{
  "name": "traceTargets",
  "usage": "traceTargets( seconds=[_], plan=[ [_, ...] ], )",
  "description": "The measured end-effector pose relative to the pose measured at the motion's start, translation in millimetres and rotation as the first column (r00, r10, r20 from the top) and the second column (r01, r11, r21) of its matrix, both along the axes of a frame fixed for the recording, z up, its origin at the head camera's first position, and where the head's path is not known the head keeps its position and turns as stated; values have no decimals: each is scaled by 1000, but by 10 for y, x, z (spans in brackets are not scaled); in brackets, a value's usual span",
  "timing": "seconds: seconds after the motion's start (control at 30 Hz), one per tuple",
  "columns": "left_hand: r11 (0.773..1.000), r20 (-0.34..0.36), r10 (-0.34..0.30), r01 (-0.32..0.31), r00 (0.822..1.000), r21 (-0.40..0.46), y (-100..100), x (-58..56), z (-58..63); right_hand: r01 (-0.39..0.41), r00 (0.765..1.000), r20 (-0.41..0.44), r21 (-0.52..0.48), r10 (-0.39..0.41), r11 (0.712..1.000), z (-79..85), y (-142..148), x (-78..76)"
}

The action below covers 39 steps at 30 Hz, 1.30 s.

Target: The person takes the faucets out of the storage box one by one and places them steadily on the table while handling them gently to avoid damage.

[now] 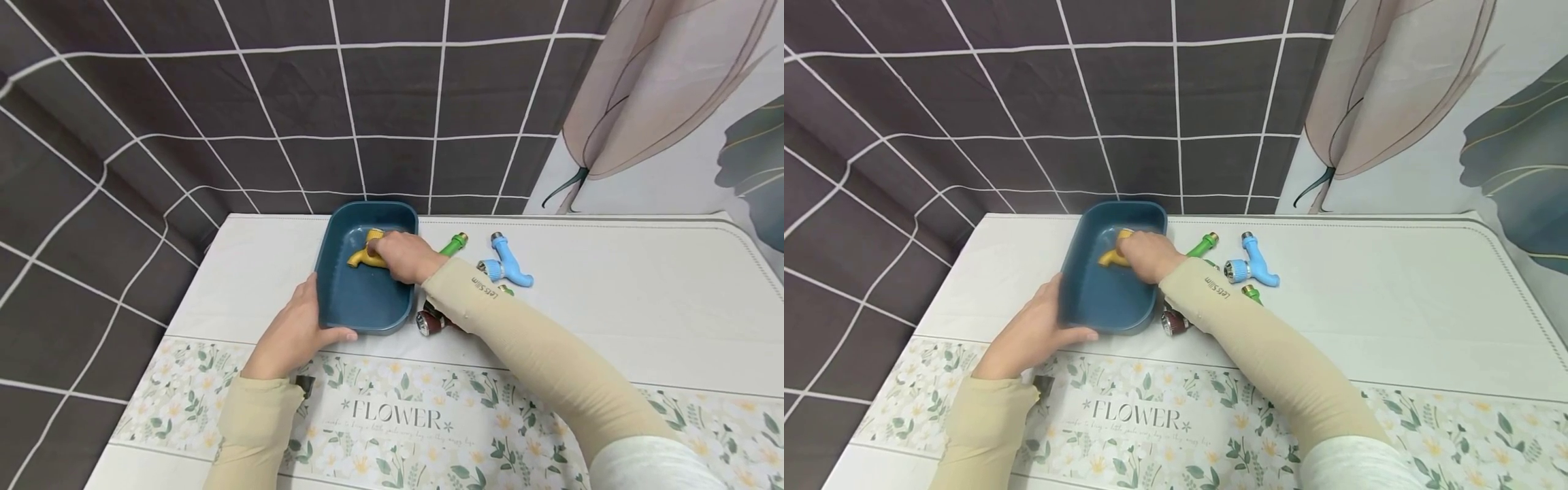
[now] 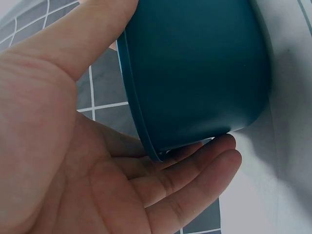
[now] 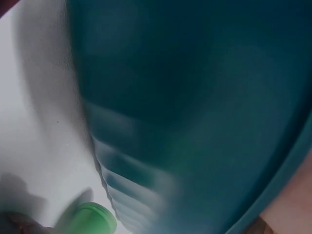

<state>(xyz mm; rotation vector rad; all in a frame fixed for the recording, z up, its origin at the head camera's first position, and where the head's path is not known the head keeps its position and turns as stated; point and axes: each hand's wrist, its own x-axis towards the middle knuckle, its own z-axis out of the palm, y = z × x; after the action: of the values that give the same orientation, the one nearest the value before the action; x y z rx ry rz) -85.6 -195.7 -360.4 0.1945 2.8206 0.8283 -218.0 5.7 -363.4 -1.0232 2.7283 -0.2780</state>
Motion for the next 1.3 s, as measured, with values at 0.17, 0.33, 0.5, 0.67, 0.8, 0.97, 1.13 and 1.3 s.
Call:
traceTargets(
  seconds=[0.17,0.33,0.5,0.67,0.8,0.97,1.13,1.3],
  plan=[
    [1000,-5,-7,7,1000,0,-5,-2,-2,-17,1000,10,-23,18,1000,-11,14,-8],
    [1000,-10,-11,11,1000,-1,-1,-9,-4,-36,999,3,-68,36,997,-22,27,-32],
    [1000,-5,-6,6,1000,-8,5,-18,1,-36,999,-13,-110,34,993,-28,32,-57],
    [1000,2,3,-3,1000,-12,11,-22,5,-30,999,-17,-146,27,989,-11,49,-54],
    [1000,2,3,-3,1000,-9,9,-17,6,-19,1000,-4,-178,18,984,3,62,-46],
    [1000,4,4,-4,1000,-2,-1,-9,1,-15,1000,-1,-201,16,979,8,66,-38],
    [1000,4,2,-2,1000,-5,1,-8,4,-26,1000,6,-219,28,975,19,72,-23],
    [1000,0,-6,6,1000,-9,8,-7,3,-41,998,29,-270,50,962,13,104,-18]
  ],
)
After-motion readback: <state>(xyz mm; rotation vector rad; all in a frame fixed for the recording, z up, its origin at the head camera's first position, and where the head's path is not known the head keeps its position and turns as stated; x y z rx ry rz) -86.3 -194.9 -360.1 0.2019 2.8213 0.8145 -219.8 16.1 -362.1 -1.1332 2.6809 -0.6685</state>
